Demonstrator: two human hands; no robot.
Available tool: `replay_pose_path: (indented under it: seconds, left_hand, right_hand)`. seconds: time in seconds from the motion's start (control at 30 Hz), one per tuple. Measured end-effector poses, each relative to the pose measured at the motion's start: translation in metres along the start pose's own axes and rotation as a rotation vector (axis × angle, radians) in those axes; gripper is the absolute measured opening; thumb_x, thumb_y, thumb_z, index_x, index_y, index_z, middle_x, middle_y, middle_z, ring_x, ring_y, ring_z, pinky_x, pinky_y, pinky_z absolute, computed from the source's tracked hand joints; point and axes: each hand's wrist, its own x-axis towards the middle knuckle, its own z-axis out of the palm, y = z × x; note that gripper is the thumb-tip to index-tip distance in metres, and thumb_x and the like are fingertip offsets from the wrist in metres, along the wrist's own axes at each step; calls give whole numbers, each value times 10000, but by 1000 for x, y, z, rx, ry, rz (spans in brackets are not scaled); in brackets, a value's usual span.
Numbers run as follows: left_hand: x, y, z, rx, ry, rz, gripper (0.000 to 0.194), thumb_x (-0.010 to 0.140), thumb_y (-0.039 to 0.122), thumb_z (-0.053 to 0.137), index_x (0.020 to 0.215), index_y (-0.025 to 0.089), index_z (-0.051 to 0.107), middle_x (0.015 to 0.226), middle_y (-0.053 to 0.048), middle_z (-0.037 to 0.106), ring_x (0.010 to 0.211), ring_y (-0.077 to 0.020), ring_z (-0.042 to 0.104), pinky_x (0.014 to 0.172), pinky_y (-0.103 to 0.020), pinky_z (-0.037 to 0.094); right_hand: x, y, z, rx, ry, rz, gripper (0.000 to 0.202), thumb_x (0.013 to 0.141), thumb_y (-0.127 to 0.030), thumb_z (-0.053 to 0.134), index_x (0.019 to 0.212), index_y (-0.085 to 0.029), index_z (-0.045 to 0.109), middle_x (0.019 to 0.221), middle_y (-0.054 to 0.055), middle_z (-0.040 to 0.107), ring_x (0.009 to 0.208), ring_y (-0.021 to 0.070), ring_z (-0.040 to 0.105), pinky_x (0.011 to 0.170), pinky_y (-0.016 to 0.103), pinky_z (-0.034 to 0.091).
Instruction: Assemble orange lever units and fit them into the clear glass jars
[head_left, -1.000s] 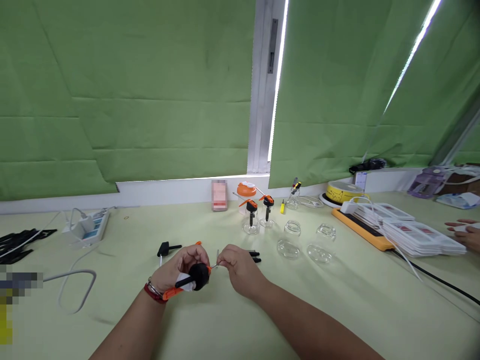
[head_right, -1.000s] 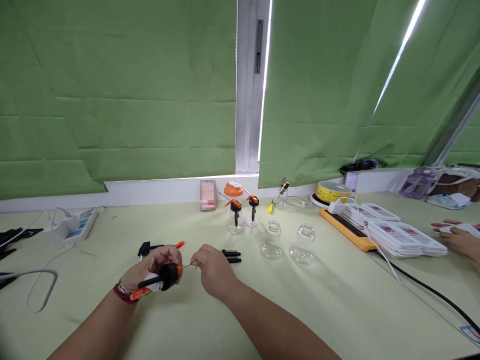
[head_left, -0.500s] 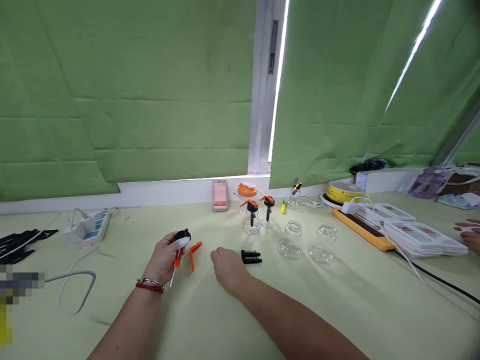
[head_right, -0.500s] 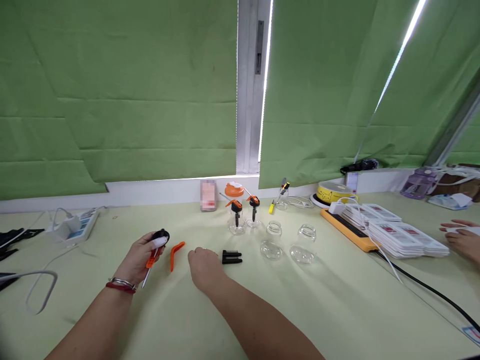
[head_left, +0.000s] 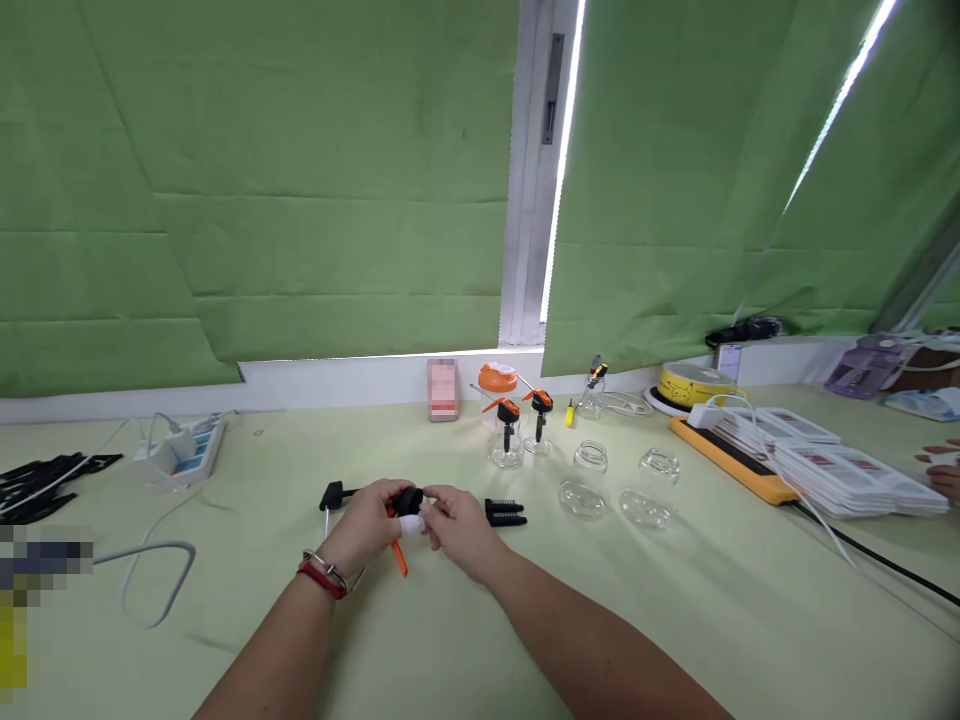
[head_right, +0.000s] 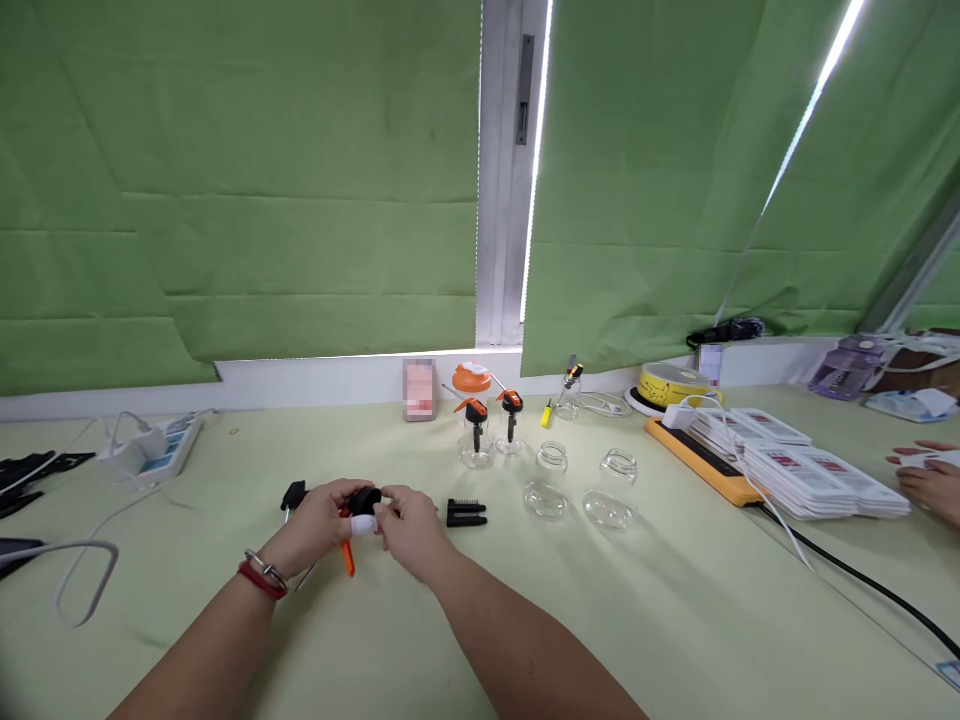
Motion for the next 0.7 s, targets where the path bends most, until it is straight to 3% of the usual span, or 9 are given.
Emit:
replay_pose_path:
  seconds: [0.1,0.2,0.3,0.5,0.7]
  left_hand:
    - [1,-2,-4,184,1,-4,265,640,382,654,826,195,674,817,-15,663,744,-190,604,651,-260,461]
    - [5,-11,-14,343,117,-70,256,722,437,560,712,192,635,781,-16,619,689,-176,565,606,-258,417]
    - [9,-23,-20,468,210,-139,289,752,420,517,575,192,545,633,-14,542,615,-180,523,566,-271,363]
    - [19,-41,-15,640,267,-194,140,712,307,556,644,188,582,723,-72,586,771,-247,587,657,-297,412]
    - [26,-49,-13,715,253,-160,350,828,252,382,1030,79,611,1058,-191,595,999,-287,571,860,-385,429]
  right_hand:
    - [7,4,-11,146,136,38,373,811,-339,501,1111,-138,596,633,-8,571,439,90,455,453,225,374]
    - [11,2,-33,181,384,31,416,796,-383,498,1124,-140,579,692,6,579,475,98,473,442,223,384]
    - [10,-1,-53,194,507,6,448,780,-404,517,1141,-142,564,745,24,592,526,108,501,457,225,409]
    - [8,1,-57,235,452,15,433,771,-401,522,1129,-160,556,788,33,600,553,111,511,428,208,393]
    - [4,-1,-48,193,364,-12,391,780,-378,513,1098,-162,585,797,36,611,545,103,518,447,209,408]
